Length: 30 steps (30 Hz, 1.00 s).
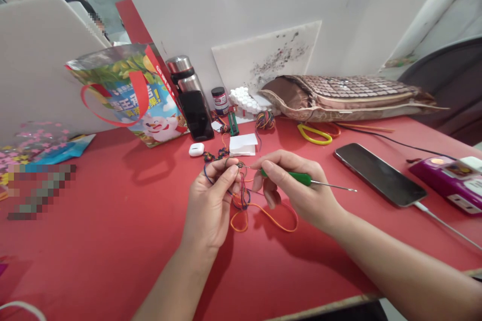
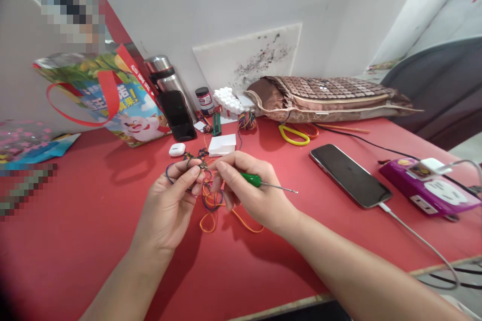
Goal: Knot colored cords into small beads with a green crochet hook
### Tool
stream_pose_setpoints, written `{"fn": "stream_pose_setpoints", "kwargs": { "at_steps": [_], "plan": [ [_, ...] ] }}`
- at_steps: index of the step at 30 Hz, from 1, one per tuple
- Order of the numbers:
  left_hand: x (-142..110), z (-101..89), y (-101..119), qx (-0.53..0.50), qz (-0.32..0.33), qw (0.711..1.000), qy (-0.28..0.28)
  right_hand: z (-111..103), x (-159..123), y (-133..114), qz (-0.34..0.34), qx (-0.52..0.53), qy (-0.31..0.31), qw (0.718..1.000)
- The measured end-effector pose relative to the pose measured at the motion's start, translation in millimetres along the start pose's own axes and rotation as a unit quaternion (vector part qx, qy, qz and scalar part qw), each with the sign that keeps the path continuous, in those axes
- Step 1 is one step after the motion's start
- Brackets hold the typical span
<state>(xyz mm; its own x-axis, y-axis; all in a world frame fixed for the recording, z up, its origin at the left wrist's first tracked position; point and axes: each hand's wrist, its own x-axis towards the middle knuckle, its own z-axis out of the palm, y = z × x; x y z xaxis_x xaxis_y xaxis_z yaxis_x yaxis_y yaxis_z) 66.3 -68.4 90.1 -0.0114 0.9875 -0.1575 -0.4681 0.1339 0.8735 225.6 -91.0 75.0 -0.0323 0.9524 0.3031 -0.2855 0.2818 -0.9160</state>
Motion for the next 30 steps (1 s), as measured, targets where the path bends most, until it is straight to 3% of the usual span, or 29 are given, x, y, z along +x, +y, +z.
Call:
{"fn": "stream_pose_setpoints", "kwargs": {
  "at_steps": [4, 8, 12, 17, 20, 25, 30],
  "plan": [
    [-2.0, 0.6, -1.0, -0.006, 0.003, 1.0, -0.024, 1.8, 0.4, 1.5, -0.008, -0.014, 0.001, 1.0],
    [-4.6, -0.8, -6.6, 0.022, 0.01, 0.999, -0.046, 4.2, -2.5, 9.8, -0.057, -0.081, 0.002, 0.995],
    [-8.0, -3.0, -9.9, 0.072, 0.031, 0.995, -0.061, 3.2, -7.1, 19.8, -0.143, -0.212, 0.004, 0.967],
    [-10.5, -1.9, -9.4, 0.095, 0.039, 0.992, -0.073, -0.3, -6.9, 26.2, -0.202, -0.289, 0.011, 0.936],
    [-10.6, -1.1, -10.9, 0.124, 0.063, 0.988, -0.068, -1.4, -4.1, 28.6, -0.194, -0.317, 0.018, 0.928],
    [-14.5, 0.2, -12.7, 0.185, 0.114, 0.973, -0.08, 2.4, -0.9, 31.8, -0.18, -0.285, 0.005, 0.941],
    [-16.6, -0.2, -13.5, 0.16, 0.125, 0.976, -0.077, -0.2, 3.3, 31.3, -0.144, -0.249, 0.064, 0.956]
  ]
}}
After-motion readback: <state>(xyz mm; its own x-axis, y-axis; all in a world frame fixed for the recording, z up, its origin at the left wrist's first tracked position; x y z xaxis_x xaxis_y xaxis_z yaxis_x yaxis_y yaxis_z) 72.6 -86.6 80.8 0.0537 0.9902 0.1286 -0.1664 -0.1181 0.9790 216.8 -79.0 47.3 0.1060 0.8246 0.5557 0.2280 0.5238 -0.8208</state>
